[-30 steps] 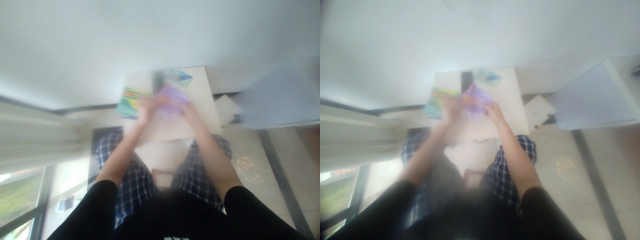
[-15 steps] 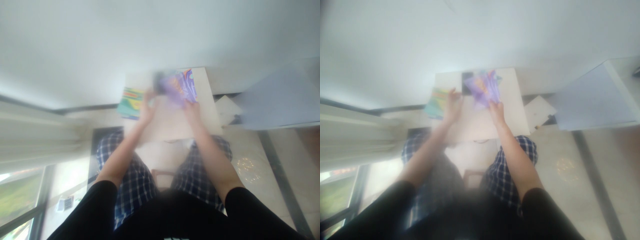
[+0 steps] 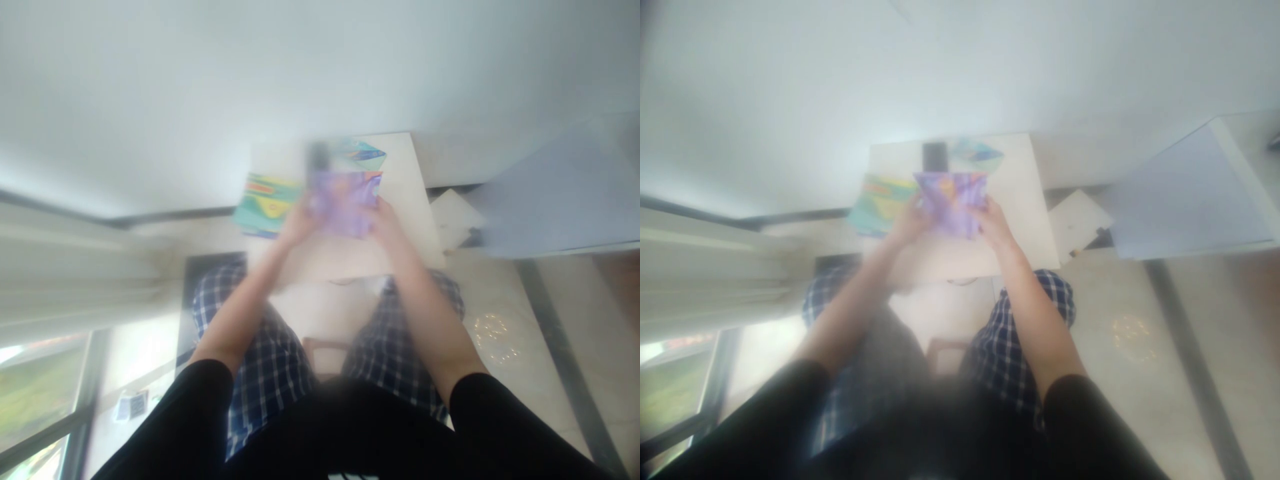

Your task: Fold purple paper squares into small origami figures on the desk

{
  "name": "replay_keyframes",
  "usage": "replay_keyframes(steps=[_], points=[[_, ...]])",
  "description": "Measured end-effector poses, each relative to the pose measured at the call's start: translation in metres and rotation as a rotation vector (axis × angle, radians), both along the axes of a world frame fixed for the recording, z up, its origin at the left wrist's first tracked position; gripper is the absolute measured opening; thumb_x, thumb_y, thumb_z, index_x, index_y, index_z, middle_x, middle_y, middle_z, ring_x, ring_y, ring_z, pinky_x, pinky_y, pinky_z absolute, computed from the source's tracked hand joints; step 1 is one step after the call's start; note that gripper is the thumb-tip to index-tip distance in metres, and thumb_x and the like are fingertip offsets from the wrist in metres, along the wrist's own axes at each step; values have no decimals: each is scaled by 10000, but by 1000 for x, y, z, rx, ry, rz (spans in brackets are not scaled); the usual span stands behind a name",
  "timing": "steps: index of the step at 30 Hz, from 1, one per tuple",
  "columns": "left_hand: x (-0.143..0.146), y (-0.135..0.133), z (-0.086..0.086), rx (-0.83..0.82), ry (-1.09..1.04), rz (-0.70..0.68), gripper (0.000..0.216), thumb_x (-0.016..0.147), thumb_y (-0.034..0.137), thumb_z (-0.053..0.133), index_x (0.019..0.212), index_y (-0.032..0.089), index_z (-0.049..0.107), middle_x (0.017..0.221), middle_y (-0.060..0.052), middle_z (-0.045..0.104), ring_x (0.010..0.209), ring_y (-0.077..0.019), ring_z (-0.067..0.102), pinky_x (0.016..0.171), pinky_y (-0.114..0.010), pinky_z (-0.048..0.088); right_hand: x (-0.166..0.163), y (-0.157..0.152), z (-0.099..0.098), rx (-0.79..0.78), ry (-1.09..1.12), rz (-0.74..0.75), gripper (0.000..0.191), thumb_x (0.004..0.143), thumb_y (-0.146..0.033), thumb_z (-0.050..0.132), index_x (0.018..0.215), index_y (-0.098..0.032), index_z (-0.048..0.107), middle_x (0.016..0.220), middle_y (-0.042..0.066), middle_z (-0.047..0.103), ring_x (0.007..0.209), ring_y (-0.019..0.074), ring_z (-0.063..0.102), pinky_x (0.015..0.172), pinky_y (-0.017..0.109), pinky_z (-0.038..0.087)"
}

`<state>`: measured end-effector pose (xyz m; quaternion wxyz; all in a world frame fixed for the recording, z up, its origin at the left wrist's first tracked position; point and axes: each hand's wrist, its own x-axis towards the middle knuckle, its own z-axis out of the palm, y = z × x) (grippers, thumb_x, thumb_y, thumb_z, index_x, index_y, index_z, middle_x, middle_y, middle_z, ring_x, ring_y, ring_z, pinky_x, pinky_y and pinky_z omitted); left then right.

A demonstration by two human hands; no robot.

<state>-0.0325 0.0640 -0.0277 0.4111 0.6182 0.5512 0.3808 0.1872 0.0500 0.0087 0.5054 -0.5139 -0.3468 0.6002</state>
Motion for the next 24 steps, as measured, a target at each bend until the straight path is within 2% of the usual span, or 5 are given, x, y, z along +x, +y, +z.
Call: replay_keyframes(steps=[6,10,14,19,24], points=[[3,1,-2,-54,-112,106,633,775,449,705,1349,225,556,1091,-86,739,954,-236,711,848,-395,605,-9,-3,-10,0,18,-120,353,533,-266,823,847,-176,690,821,19,757,835,213,711,819,369,561],[3,7,-17,-149,-47,101,531,707,465,788,1146,185,683,1027,-108,747,1008,-293,701,866,-434,593,-20,-4,-16,-17,84,-208,358,544,-261,799,866,-179,666,846,19,753,835,205,709,795,348,570],[2,11,-31,-50,9,107,446,839,500,654,1173,204,671,942,-77,751,977,-271,703,882,-411,577,-15,-1,-12,49,33,-244,443,577,-305,791,986,-217,645,952,15,746,933,199,705,814,328,573],[2,7,-28,93,111,106,425,901,453,576,1233,196,642,1060,-95,744,1068,-284,673,964,-402,526,5,2,3,40,-79,-113,545,617,-384,786,1130,-262,652,944,9,743,846,202,709,716,323,575],[10,-2,-2,12,171,195,417,917,386,533,1281,199,613,1170,-110,720,1045,-266,682,947,-410,531,6,-3,-6,-5,-255,96,293,575,-363,801,794,-186,722,717,9,734,749,229,706,748,376,575]])
